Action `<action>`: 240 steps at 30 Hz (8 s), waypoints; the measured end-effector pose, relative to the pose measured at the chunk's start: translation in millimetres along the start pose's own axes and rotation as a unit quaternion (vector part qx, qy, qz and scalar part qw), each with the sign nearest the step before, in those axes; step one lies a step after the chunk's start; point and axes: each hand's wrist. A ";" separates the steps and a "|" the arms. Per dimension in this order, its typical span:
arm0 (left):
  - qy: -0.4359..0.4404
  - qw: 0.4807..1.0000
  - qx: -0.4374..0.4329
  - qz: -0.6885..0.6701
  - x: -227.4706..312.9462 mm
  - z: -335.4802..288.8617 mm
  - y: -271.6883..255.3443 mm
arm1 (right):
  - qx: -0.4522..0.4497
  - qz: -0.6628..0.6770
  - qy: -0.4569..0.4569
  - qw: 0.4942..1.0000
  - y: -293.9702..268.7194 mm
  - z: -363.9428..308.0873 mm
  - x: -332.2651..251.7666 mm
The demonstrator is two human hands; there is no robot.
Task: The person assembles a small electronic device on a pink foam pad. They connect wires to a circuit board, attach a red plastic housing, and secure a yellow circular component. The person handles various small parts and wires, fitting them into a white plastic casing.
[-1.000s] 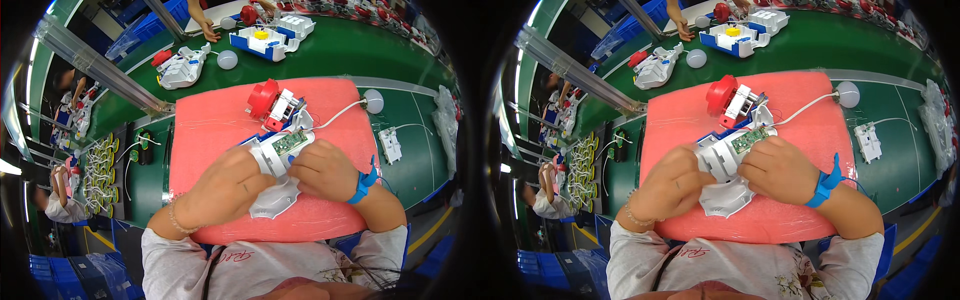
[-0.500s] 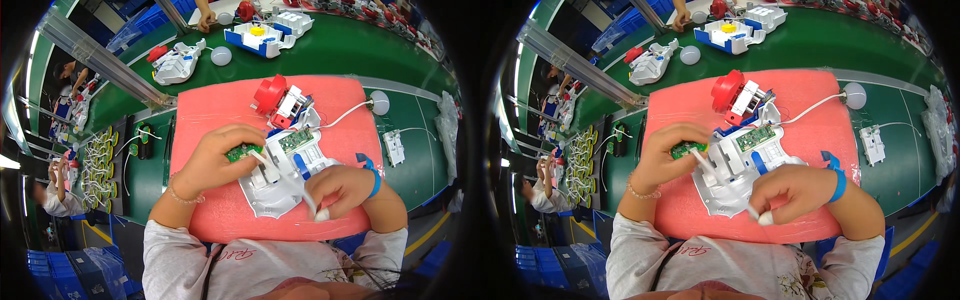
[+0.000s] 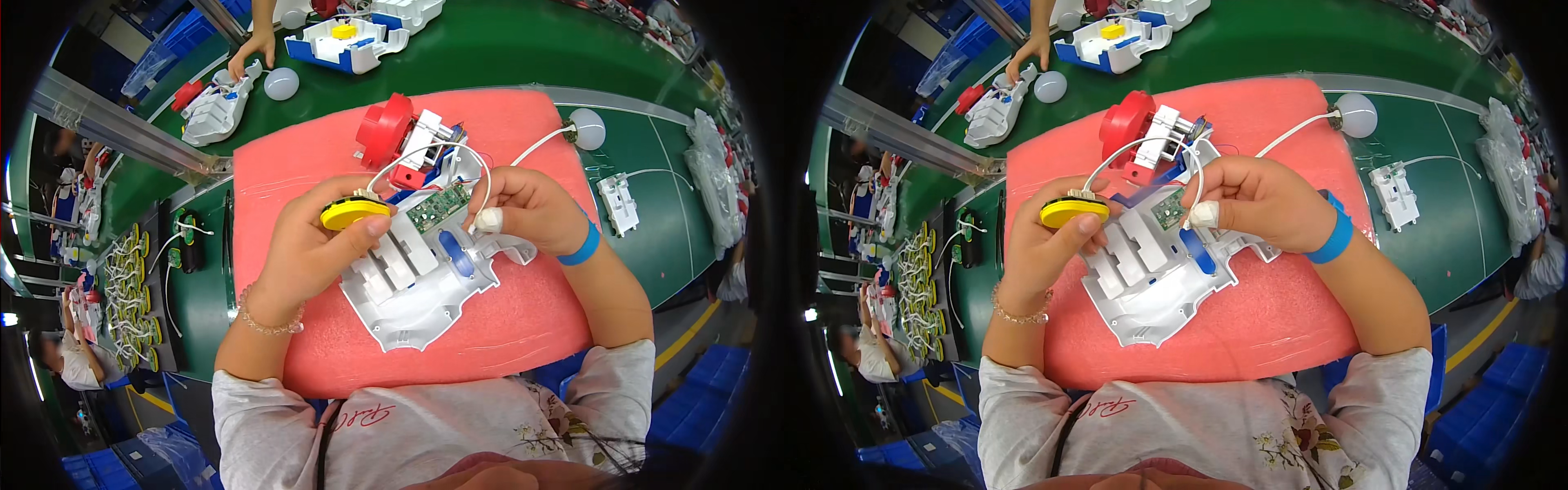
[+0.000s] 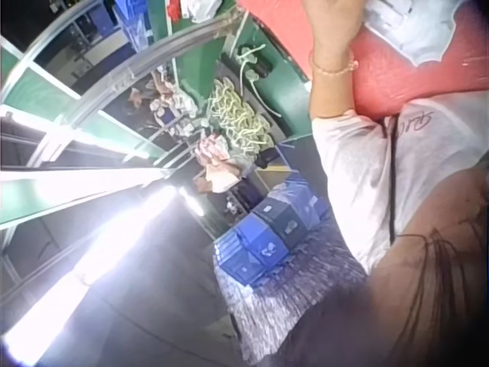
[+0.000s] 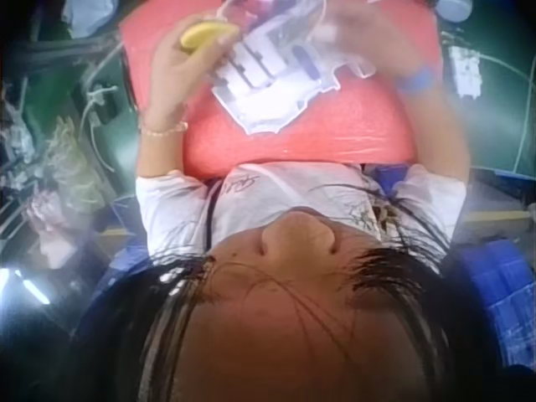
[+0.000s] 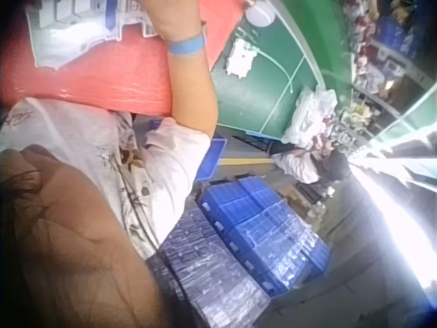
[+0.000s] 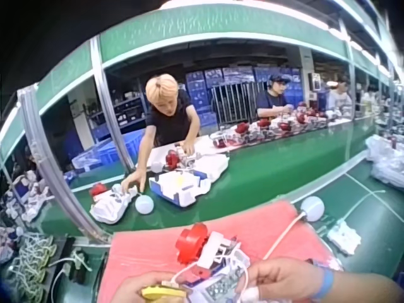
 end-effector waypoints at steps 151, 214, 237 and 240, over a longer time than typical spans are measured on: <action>0.167 0.980 -0.029 -0.101 -42.5 -48.3 -10.7 | 0.064 -0.513 -0.140 0.844 55.6 -3.4 -46.5; -0.021 0.974 -0.009 -0.225 -70.6 47.7 -32.2 | 0.069 -0.207 0.043 0.975 -59.9 60.8 16.5; 0.021 0.961 -0.151 -0.232 -54.9 62.9 -27.4 | -0.079 -0.070 -0.085 0.991 -57.4 48.2 -16.2; 0.076 0.971 -0.101 -0.204 -52.0 60.8 -22.1 | -0.099 -0.049 -0.117 0.987 -52.6 44.4 -24.1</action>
Point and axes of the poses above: each hand's wrist, its own z-axis towards the middle knuckle, its own y-axis out of the palm, x = y × z, and after that the axes turned 9 degrees about -x, right-handed
